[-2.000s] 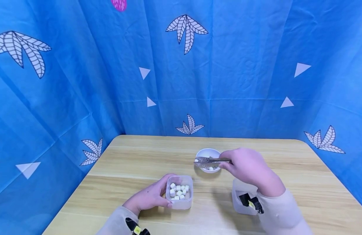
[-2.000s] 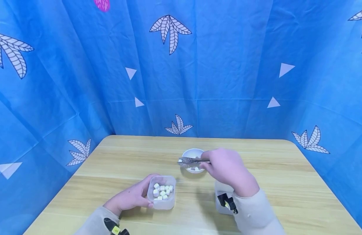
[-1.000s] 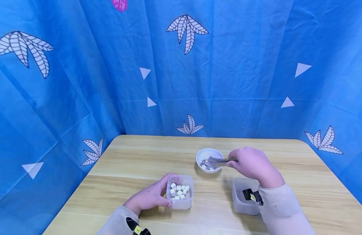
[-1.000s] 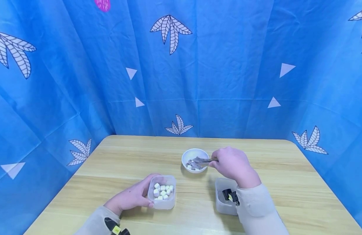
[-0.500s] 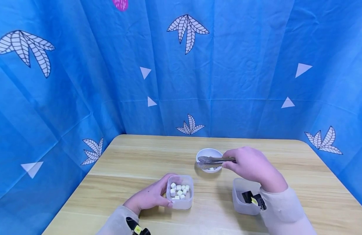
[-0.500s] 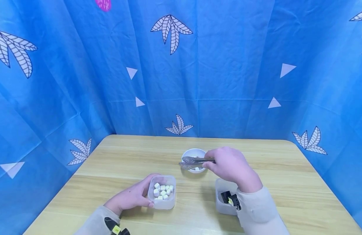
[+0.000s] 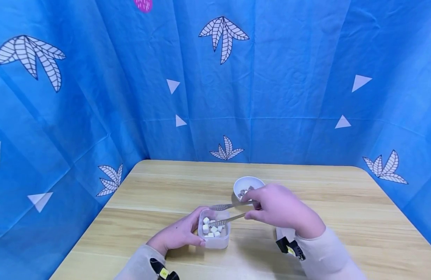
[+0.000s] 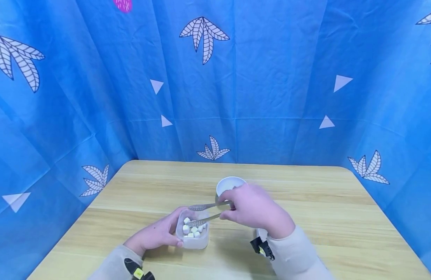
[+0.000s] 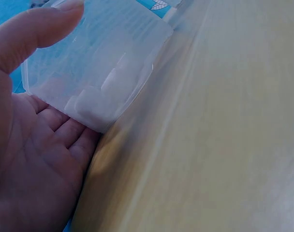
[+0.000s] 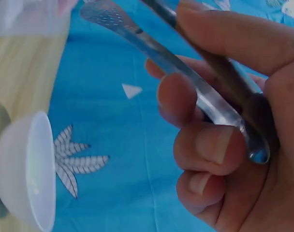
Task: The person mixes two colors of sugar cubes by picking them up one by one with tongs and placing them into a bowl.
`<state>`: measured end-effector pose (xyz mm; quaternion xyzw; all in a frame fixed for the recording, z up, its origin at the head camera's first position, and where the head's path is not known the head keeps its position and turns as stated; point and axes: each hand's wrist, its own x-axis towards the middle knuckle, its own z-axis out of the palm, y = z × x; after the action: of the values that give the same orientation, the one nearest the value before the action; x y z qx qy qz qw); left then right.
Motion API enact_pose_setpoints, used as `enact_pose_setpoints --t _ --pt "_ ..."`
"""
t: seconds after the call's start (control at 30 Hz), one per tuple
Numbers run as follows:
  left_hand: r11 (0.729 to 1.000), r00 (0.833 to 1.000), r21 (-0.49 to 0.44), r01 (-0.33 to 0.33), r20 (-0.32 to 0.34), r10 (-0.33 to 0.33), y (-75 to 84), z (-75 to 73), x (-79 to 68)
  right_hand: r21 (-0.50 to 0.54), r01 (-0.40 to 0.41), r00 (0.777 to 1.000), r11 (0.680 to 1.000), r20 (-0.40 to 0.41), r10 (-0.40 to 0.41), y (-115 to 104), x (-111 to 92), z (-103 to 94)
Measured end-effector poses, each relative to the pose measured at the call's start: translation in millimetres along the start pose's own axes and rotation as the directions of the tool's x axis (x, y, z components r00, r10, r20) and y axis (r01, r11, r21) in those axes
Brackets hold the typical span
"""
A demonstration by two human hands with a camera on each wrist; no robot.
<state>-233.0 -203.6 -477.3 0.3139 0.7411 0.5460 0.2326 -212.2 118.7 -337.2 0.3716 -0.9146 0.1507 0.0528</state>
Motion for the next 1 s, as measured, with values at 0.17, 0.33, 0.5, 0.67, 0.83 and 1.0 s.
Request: enact_pose_setpoints --t 0.17,0.33,0.5,0.67,0.83,1.0 --pt "0.999 0.999 0.006 -0.042 0.011 0.042 0.1 -0.6 0.2 -0.085 0.029 0.999 0.996 -0.038 -0.032 -10 5 13.7" --pt "1.0 1.0 -0.002 -0.017 0.009 0.017 0.6 -0.4 0.1 -0.178 0.004 0.998 0.984 -0.066 -0.016 -18 9 24.1" --pt "1.0 1.0 0.022 0.011 -0.004 -0.011 0.7 -1.1 -0.1 -0.249 -0.042 0.998 0.968 -0.065 0.026 -25 14 32.6" --pt "0.999 1.0 0.04 0.027 -0.009 -0.027 1.2 -2.1 -1.0 -0.297 -0.01 0.998 0.955 -0.067 -0.011 -28 18 41.0" --pt "0.999 0.999 0.038 0.037 -0.013 -0.036 1.4 -2.0 -1.3 -0.295 -0.001 0.998 0.955 -0.054 -0.016 -28 19 41.1" --pt "0.999 0.999 0.04 0.037 -0.011 -0.036 1.7 -1.9 -1.5 -0.259 -0.042 0.999 0.965 -0.039 0.033 -30 17 35.3"
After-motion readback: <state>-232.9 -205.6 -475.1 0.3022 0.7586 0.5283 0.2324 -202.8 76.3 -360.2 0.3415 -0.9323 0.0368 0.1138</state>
